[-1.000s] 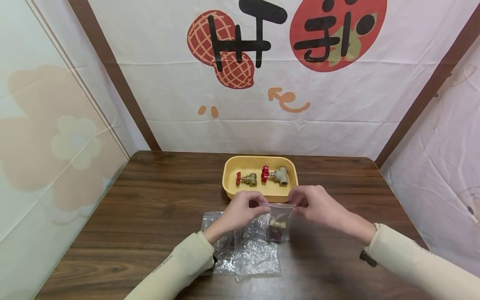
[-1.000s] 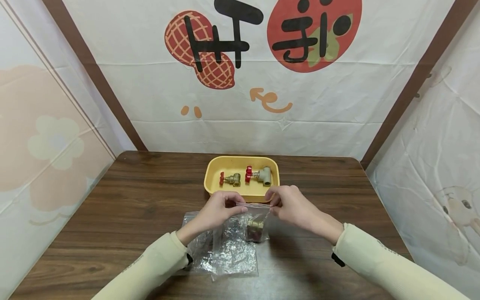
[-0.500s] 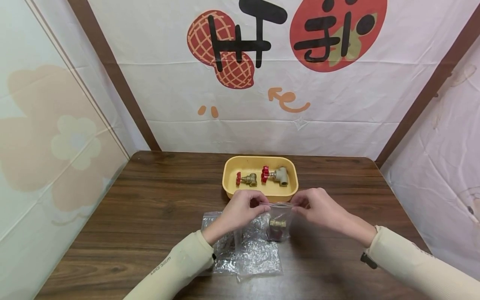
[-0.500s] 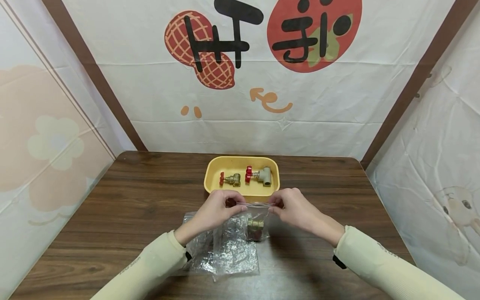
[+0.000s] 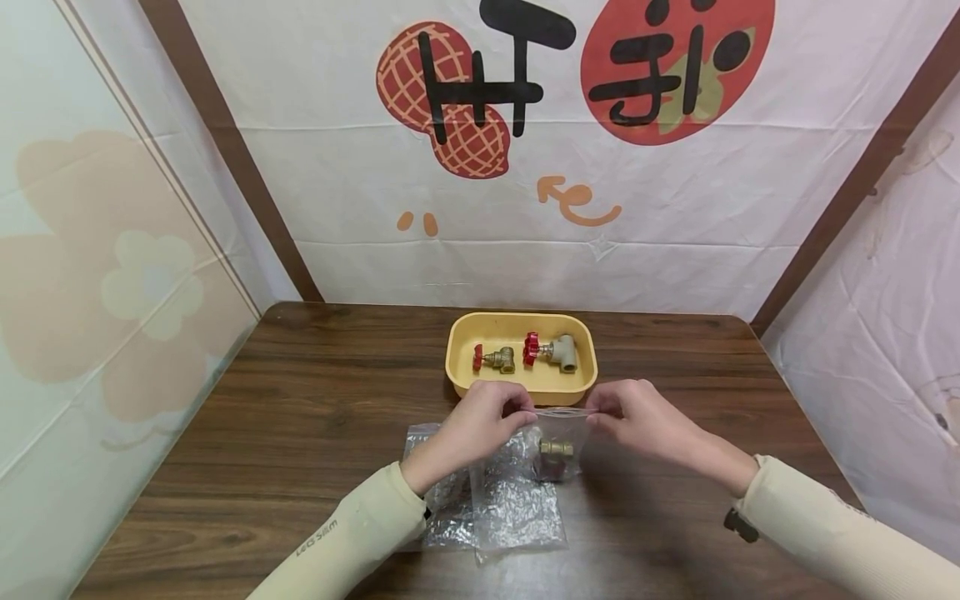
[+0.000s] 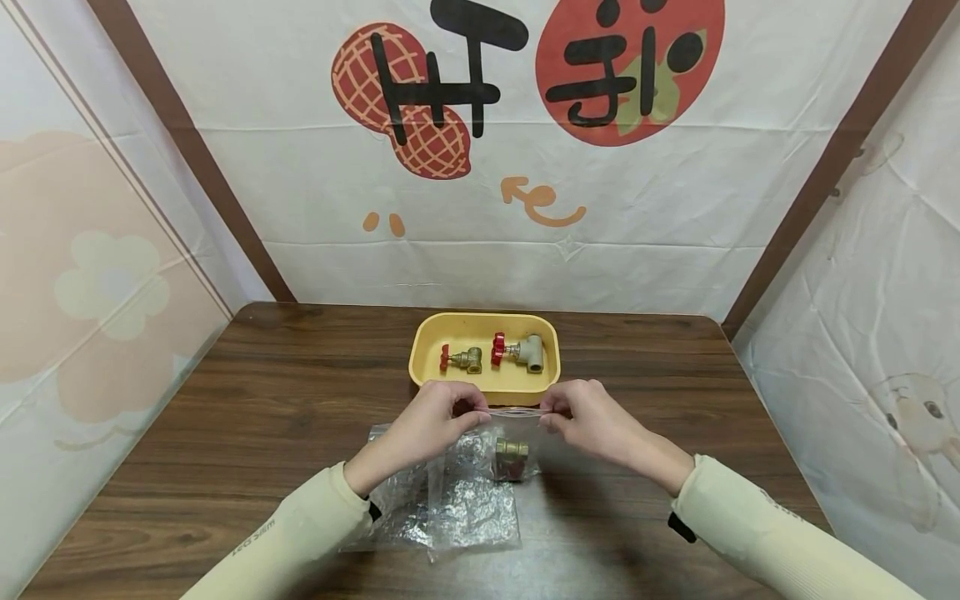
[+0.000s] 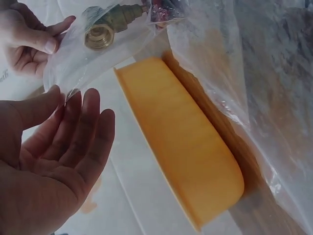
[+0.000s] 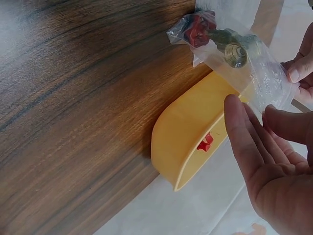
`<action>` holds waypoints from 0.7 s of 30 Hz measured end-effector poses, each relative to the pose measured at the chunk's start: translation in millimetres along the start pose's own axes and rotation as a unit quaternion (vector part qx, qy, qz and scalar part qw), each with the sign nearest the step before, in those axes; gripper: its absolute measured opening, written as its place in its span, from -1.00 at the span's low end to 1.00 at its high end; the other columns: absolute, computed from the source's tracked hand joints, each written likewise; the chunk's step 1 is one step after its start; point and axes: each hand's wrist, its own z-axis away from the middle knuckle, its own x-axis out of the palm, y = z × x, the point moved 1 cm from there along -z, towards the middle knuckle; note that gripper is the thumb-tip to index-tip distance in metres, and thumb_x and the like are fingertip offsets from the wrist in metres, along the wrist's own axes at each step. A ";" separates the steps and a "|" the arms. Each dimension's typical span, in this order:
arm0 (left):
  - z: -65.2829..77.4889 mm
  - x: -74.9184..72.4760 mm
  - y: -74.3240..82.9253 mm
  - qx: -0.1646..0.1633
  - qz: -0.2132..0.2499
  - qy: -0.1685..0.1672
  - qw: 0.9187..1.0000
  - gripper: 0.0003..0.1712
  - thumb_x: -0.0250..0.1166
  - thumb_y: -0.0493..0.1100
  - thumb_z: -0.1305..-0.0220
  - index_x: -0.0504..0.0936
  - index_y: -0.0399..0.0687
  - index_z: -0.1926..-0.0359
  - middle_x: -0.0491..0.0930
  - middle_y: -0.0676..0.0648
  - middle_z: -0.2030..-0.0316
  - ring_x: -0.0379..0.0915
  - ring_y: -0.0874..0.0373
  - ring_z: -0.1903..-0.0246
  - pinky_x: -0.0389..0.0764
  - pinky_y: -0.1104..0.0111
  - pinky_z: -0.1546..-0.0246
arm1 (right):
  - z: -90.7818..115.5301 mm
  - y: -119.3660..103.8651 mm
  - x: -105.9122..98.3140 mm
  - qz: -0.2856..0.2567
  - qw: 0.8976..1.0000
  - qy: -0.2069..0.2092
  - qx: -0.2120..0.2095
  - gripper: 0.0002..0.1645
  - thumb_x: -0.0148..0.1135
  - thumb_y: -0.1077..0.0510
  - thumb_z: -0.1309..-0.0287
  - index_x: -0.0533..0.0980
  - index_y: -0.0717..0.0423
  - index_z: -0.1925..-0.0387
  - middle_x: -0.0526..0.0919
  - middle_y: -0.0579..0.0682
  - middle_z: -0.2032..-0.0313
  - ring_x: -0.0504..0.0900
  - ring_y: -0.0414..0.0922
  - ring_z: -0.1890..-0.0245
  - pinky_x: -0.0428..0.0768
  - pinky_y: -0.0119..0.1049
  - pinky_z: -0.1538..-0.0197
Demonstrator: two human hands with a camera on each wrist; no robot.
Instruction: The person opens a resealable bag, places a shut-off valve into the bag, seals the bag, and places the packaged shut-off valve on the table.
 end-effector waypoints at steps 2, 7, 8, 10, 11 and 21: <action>0.2 -0.1 -0.5 -0.003 0.003 0.002 1.000 -0.91 0.46 -0.29 -0.34 0.74 -0.07 0.33 0.66 0.11 0.44 0.51 0.31 0.44 0.60 0.38 0.32 | 0.5 0.8 -0.3 -0.007 1.000 -0.002 0.004 -0.82 0.38 0.36 -0.31 0.64 0.06 0.38 0.67 -0.21 0.49 0.54 -0.28 0.49 0.53 -0.32 0.40; 1.1 -1.1 -4.4 -0.012 0.009 0.010 1.000 -0.93 0.45 -0.32 -0.34 0.76 -0.10 0.31 0.69 0.06 0.43 0.51 0.31 0.46 0.60 0.38 0.35 | 0.8 3.4 -1.0 -0.020 1.000 -0.006 0.016 -0.86 0.37 0.35 -0.33 0.65 0.09 0.33 0.72 -0.10 0.45 0.58 -0.25 0.48 0.57 -0.32 0.42; 1.1 -1.2 -5.4 -0.011 0.009 0.012 1.000 -0.93 0.45 -0.32 -0.35 0.76 -0.11 0.31 0.70 0.04 0.43 0.50 0.31 0.46 0.60 0.38 0.35 | 0.7 3.9 -1.1 -0.022 1.000 -0.007 0.018 -0.87 0.36 0.35 -0.33 0.66 0.10 0.32 0.73 -0.08 0.44 0.60 -0.24 0.47 0.58 -0.32 0.42; 1.2 -1.8 -6.6 -0.010 0.008 0.016 1.000 -0.94 0.44 -0.32 -0.36 0.77 -0.13 0.30 0.71 0.00 0.42 0.49 0.30 0.47 0.58 0.38 0.37 | 0.4 5.0 -1.4 -0.023 0.999 -0.008 0.022 -0.88 0.36 0.35 -0.34 0.66 0.10 0.32 0.74 -0.07 0.42 0.62 -0.23 0.45 0.60 -0.31 0.41; 1.2 -2.1 -6.8 -0.010 0.008 0.017 1.000 -0.94 0.44 -0.32 -0.36 0.77 -0.14 0.30 0.72 -0.03 0.41 0.49 0.29 0.47 0.58 0.38 0.37 | 0.3 5.4 -1.6 -0.023 0.999 -0.008 0.023 -0.88 0.36 0.35 -0.34 0.66 0.10 0.31 0.75 -0.07 0.41 0.63 -0.23 0.44 0.60 -0.31 0.40; 1.1 -3.7 -2.6 -0.018 0.026 0.010 0.999 -0.93 0.41 -0.34 -0.38 0.76 -0.17 0.29 0.67 0.06 0.46 0.47 0.28 0.52 0.54 0.40 0.46 | -0.3 5.7 -5.8 -0.013 1.000 -0.006 0.014 -0.85 0.37 0.36 -0.33 0.68 0.07 0.33 0.73 -0.10 0.42 0.61 -0.23 0.44 0.59 -0.30 0.38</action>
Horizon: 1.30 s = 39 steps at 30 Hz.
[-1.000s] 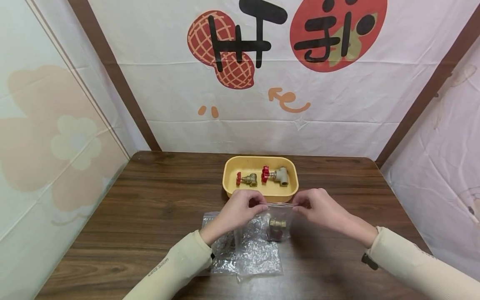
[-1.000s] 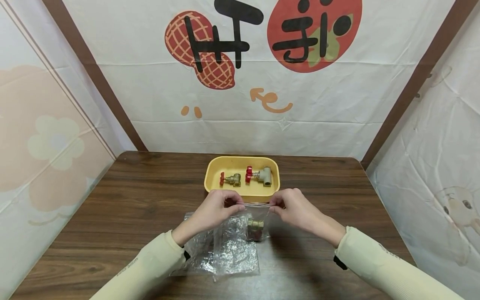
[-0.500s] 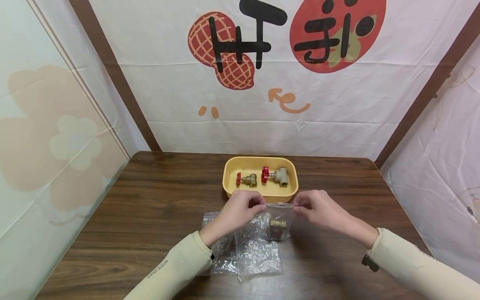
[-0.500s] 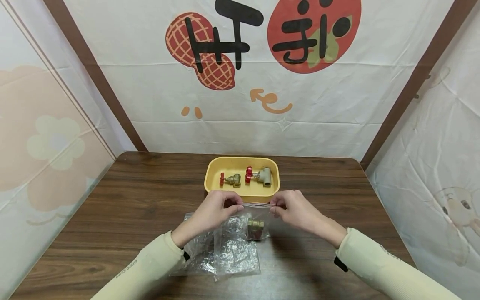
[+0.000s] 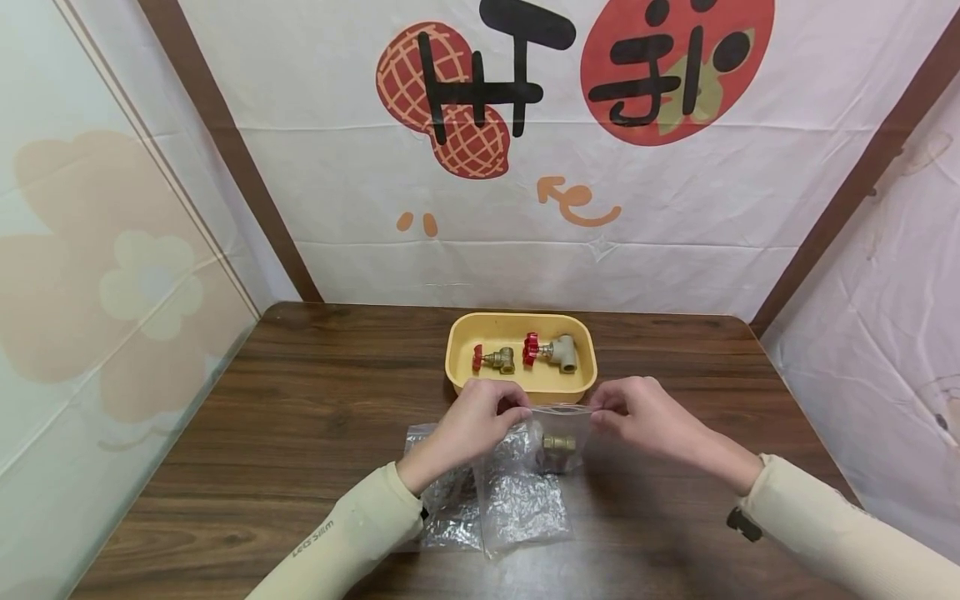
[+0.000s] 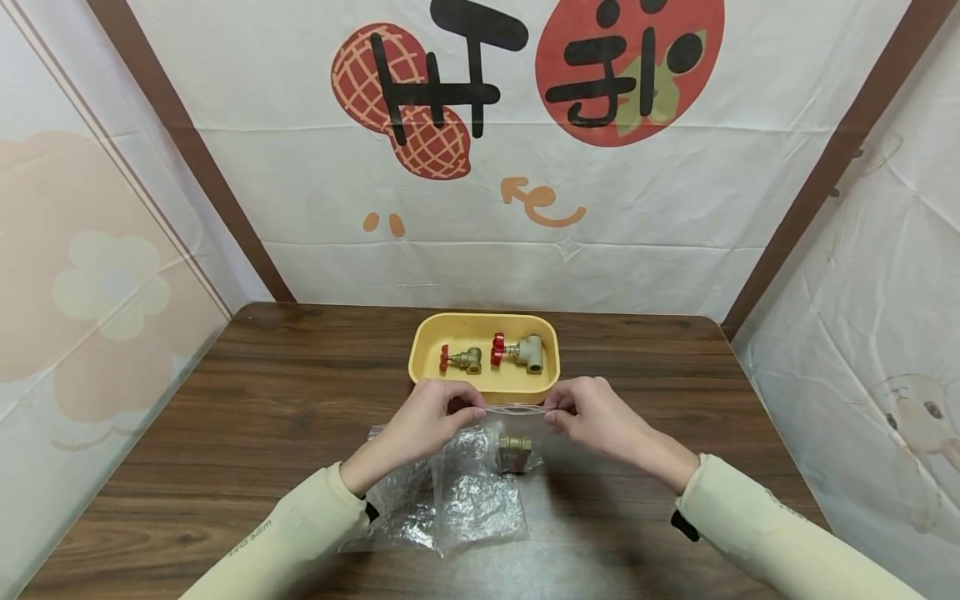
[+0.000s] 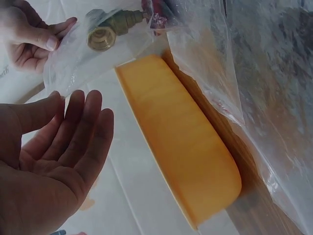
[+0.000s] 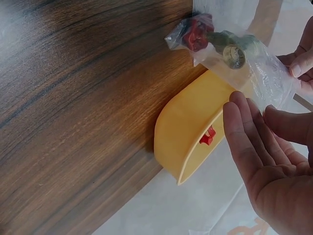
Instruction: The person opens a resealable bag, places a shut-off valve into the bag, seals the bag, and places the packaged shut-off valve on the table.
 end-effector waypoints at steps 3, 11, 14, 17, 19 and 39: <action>-0.6 0.2 -0.6 -0.003 0.005 0.002 1.000 -0.94 0.40 -0.34 -0.39 0.76 -0.17 0.28 0.65 0.08 0.48 0.44 0.27 0.55 0.50 0.41 0.51 | -0.7 -0.1 -0.8 -0.002 1.000 0.003 0.001 -0.86 0.37 0.36 -0.32 0.68 0.08 0.33 0.73 -0.11 0.43 0.61 -0.23 0.44 0.59 -0.31 0.38; -2.8 0.0 -3.7 -0.007 0.015 0.003 1.000 -0.94 0.36 -0.36 -0.42 0.76 -0.21 0.23 0.69 -0.06 0.43 0.44 0.26 0.56 0.49 0.41 0.52 | -4.9 -1.2 -0.1 0.001 1.000 0.003 0.004 -0.93 0.41 0.30 -0.30 0.68 0.10 0.21 0.73 -0.14 0.35 0.64 -0.22 0.35 0.64 -0.28 0.29; -3.9 -0.4 -4.5 -0.007 0.015 0.007 1.000 -0.94 0.36 -0.35 -0.42 0.76 -0.20 0.23 0.70 -0.06 0.42 0.43 0.28 0.56 0.50 0.40 0.52 | -10.7 -6.1 3.3 0.011 1.000 0.004 -0.019 -0.84 0.45 0.24 -0.30 0.68 0.09 0.11 0.72 -0.15 0.28 0.66 -0.21 0.29 0.67 -0.26 0.24; -5.3 -0.3 -5.5 -0.003 0.009 0.016 1.000 -0.94 0.38 -0.34 -0.41 0.77 -0.17 0.24 0.70 -0.02 0.42 0.45 0.29 0.54 0.52 0.40 0.49 | -19.9 -13.4 8.3 0.022 0.998 0.003 -0.059 -0.79 0.46 0.21 -0.30 0.66 0.12 0.07 0.72 -0.12 0.26 0.68 -0.18 0.29 0.67 -0.24 0.27; -6.2 0.1 -5.7 -0.001 0.004 0.022 1.000 -0.95 0.39 -0.32 -0.41 0.77 -0.15 0.24 0.69 0.03 0.43 0.46 0.29 0.53 0.52 0.39 0.48 | -26.5 -18.3 11.6 0.032 0.996 0.004 -0.085 -0.79 0.45 0.21 -0.30 0.66 0.15 0.06 0.73 -0.09 0.22 0.70 -0.16 0.27 0.69 -0.22 0.24; -6.3 2.6 -5.8 0.010 -0.007 0.024 1.000 -0.95 0.42 -0.33 -0.36 0.76 -0.10 0.24 0.73 0.01 0.38 0.50 0.29 0.45 0.54 0.39 0.36 | -57.6 -31.0 27.2 0.040 0.989 -0.016 -0.142 -0.88 0.36 0.34 -0.21 0.69 0.05 0.31 0.70 -0.21 0.37 0.59 -0.29 0.36 0.65 -0.30 0.23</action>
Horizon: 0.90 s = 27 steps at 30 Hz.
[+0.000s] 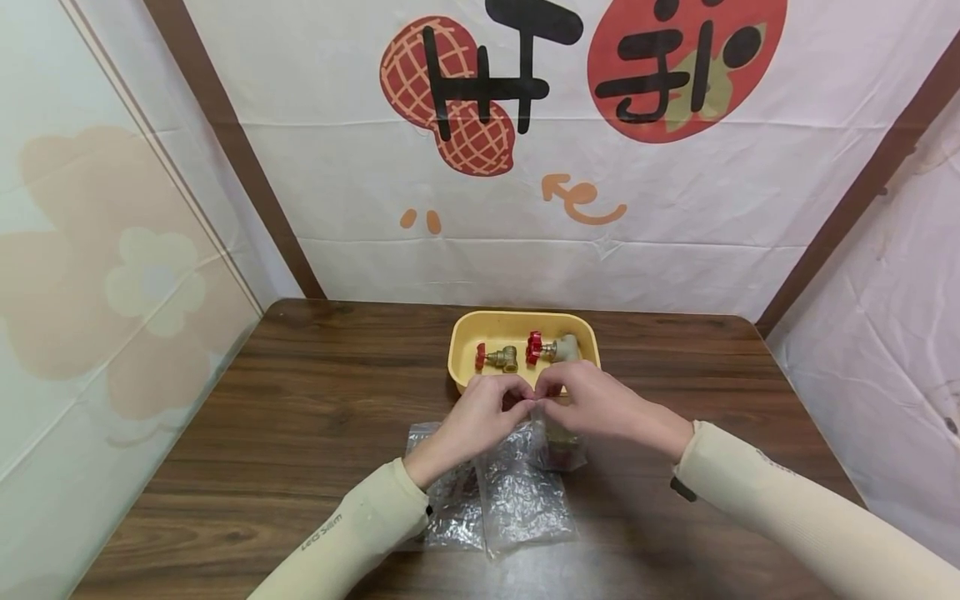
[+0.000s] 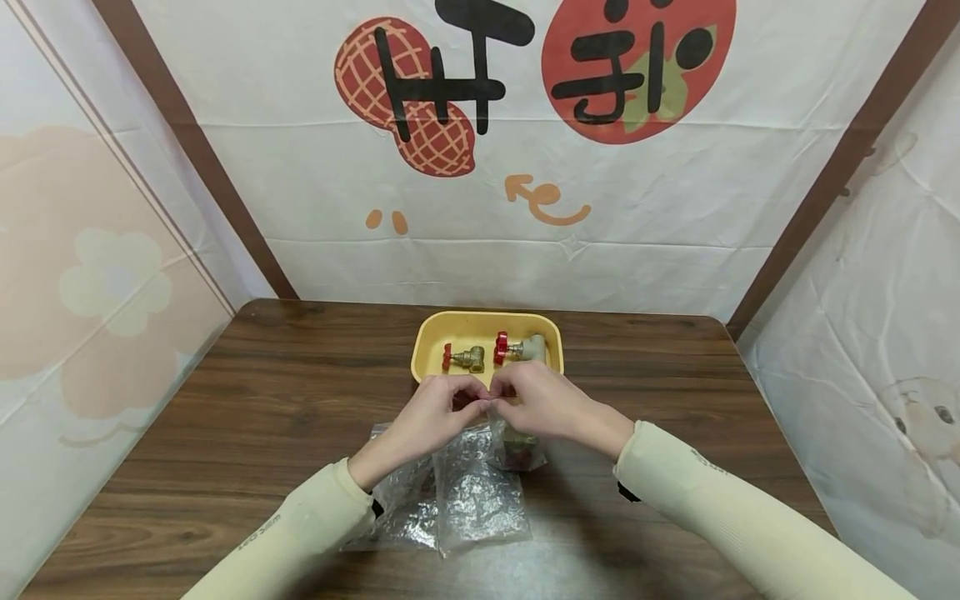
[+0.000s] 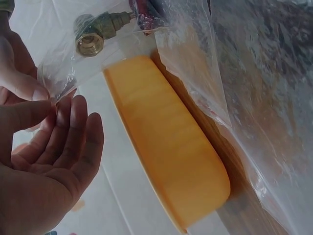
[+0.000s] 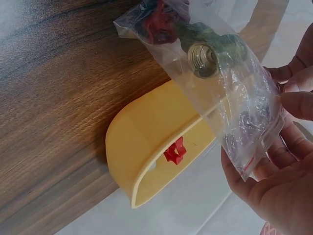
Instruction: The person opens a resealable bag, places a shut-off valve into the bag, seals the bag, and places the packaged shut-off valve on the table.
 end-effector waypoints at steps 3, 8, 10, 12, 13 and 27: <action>-0.2 0.0 -0.3 0.003 0.000 0.003 1.000 -0.96 0.41 -0.32 -0.36 0.76 -0.11 0.24 0.73 0.03 0.38 0.53 0.30 0.44 0.58 0.40 0.34 | -0.5 0.3 0.9 0.005 1.000 0.005 -0.003 -0.87 0.38 0.33 -0.20 0.69 0.03 0.31 0.68 -0.25 0.37 0.59 -0.29 0.35 0.64 -0.32 0.23; -0.1 -0.6 1.2 0.000 0.005 0.004 1.000 -0.97 0.40 -0.32 -0.36 0.76 -0.16 0.23 0.73 0.05 0.36 0.58 0.30 0.40 0.63 0.40 0.29 | -0.7 1.2 1.9 0.010 1.000 0.007 -0.005 -0.87 0.39 0.32 -0.19 0.69 0.03 0.31 0.67 -0.25 0.38 0.58 -0.29 0.38 0.62 -0.34 0.26; -0.3 -0.5 1.7 -0.002 0.006 0.004 1.000 -0.98 0.40 -0.33 -0.35 0.75 -0.16 0.24 0.72 0.06 0.37 0.58 0.29 0.41 0.64 0.40 0.30 | -0.7 1.3 2.0 0.013 1.000 0.008 -0.009 -0.87 0.39 0.33 -0.18 0.68 0.04 0.32 0.67 -0.24 0.39 0.57 -0.28 0.39 0.61 -0.33 0.28; -0.3 -0.1 2.1 -0.007 0.008 0.003 1.000 -0.96 0.40 -0.34 -0.34 0.75 -0.14 0.25 0.71 0.07 0.39 0.57 0.29 0.42 0.63 0.40 0.32 | -0.7 1.5 2.1 0.014 1.000 0.009 -0.010 -0.87 0.39 0.34 -0.17 0.69 0.05 0.32 0.67 -0.24 0.39 0.57 -0.29 0.40 0.62 -0.34 0.28; -0.3 0.1 2.3 -0.010 0.008 0.002 1.000 -0.96 0.40 -0.34 -0.34 0.74 -0.14 0.25 0.70 0.08 0.40 0.56 0.29 0.43 0.63 0.40 0.33 | -0.5 1.8 2.1 0.014 1.000 0.009 -0.010 -0.88 0.39 0.33 -0.17 0.69 0.05 0.32 0.67 -0.24 0.39 0.58 -0.30 0.40 0.62 -0.34 0.28; -1.0 3.3 3.0 -0.020 0.008 0.007 1.000 -0.90 0.38 -0.38 -0.30 0.71 -0.11 0.28 0.64 0.10 0.45 0.50 0.27 0.49 0.60 0.41 0.42 | 5.0 7.9 -2.0 -0.012 1.000 0.002 0.021 -0.87 0.38 0.31 -0.16 0.66 0.00 0.39 0.62 -0.27 0.49 0.55 -0.21 0.53 0.54 -0.37 0.45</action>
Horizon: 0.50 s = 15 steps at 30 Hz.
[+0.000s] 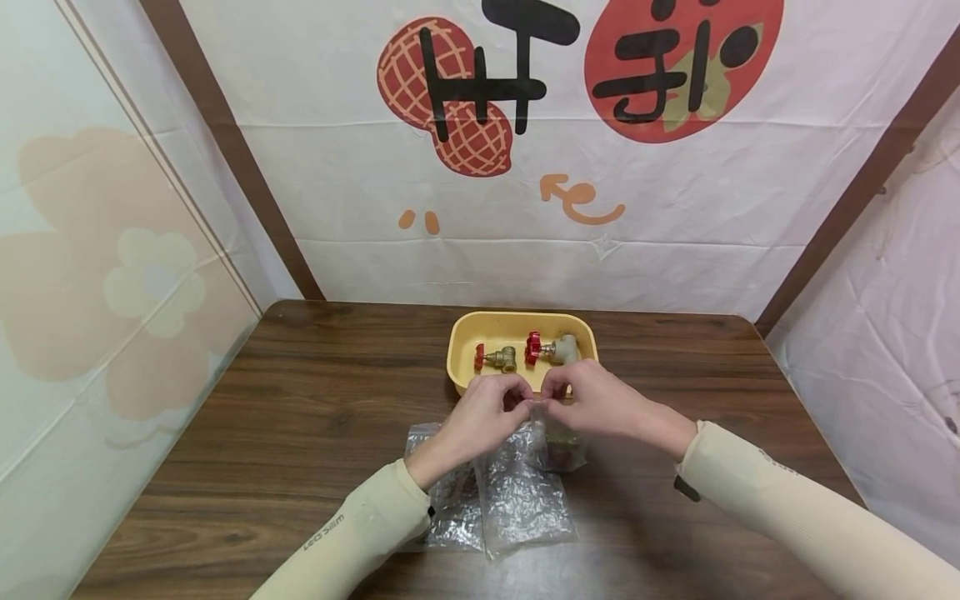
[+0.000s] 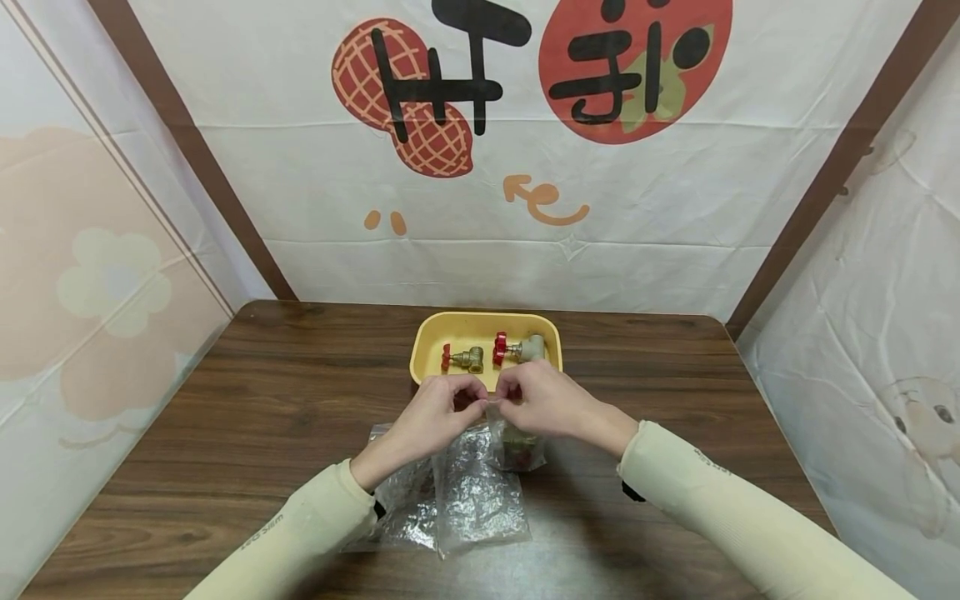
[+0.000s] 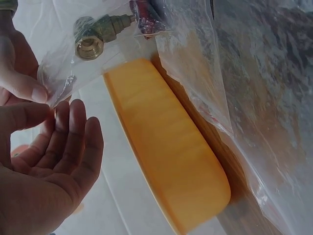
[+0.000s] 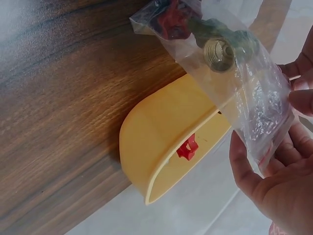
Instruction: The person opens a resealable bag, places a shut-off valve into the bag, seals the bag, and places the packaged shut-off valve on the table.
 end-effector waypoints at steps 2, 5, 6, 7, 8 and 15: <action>0.1 0.3 0.5 0.000 -0.002 0.001 1.000 -0.90 0.37 -0.38 -0.30 0.71 -0.11 0.28 0.63 0.10 0.45 0.50 0.26 0.49 0.60 0.41 0.43 | 0.3 1.0 0.6 -0.005 1.000 0.002 -0.005 -0.86 0.38 0.33 -0.16 0.66 0.02 0.39 0.62 -0.26 0.49 0.55 -0.19 0.53 0.54 -0.37 0.46; -0.2 0.7 0.3 0.002 -0.005 0.001 1.000 -0.90 0.36 -0.38 -0.30 0.70 -0.10 0.28 0.62 0.10 0.46 0.49 0.25 0.50 0.58 0.40 0.44 | 1.0 3.0 1.8 -0.009 1.000 0.006 -0.011 -0.86 0.38 0.35 -0.17 0.66 0.04 0.38 0.63 -0.24 0.47 0.55 -0.20 0.54 0.55 -0.37 0.46; -0.3 0.9 -0.1 0.002 -0.005 0.001 1.000 -0.90 0.36 -0.38 -0.30 0.70 -0.11 0.28 0.62 0.10 0.46 0.48 0.25 0.50 0.58 0.40 0.45 | 1.3 3.7 2.3 -0.010 1.000 0.008 -0.013 -0.86 0.38 0.35 -0.17 0.66 0.05 0.37 0.63 -0.23 0.47 0.55 -0.22 0.53 0.55 -0.37 0.46; -0.2 1.0 -0.1 0.001 -0.006 0.001 1.000 -0.90 0.36 -0.38 -0.30 0.70 -0.10 0.28 0.62 0.10 0.46 0.48 0.25 0.50 0.57 0.40 0.45 | 1.8 4.5 2.7 -0.011 1.000 0.009 -0.016 -0.87 0.38 0.35 -0.18 0.66 0.05 0.37 0.64 -0.23 0.46 0.54 -0.23 0.53 0.56 -0.37 0.46; -0.3 1.1 -0.3 0.001 -0.006 0.000 1.000 -0.90 0.35 -0.38 -0.30 0.70 -0.10 0.28 0.61 0.11 0.46 0.48 0.25 0.50 0.57 0.40 0.45 | 2.3 5.6 3.0 -0.012 1.000 0.008 -0.016 -0.87 0.39 0.34 -0.20 0.66 0.05 0.37 0.64 -0.23 0.46 0.53 -0.25 0.54 0.56 -0.37 0.46; -1.3 1.4 -2.0 0.002 -0.005 -0.004 1.000 -0.89 0.33 -0.38 -0.30 0.70 -0.10 0.28 0.60 0.12 0.48 0.48 0.27 0.50 0.58 0.40 0.44 | 7.4 9.9 -0.5 -0.016 1.000 0.012 0.013 -0.87 0.40 0.31 -0.19 0.66 0.01 0.37 0.62 -0.27 0.48 0.53 -0.24 0.55 0.52 -0.37 0.48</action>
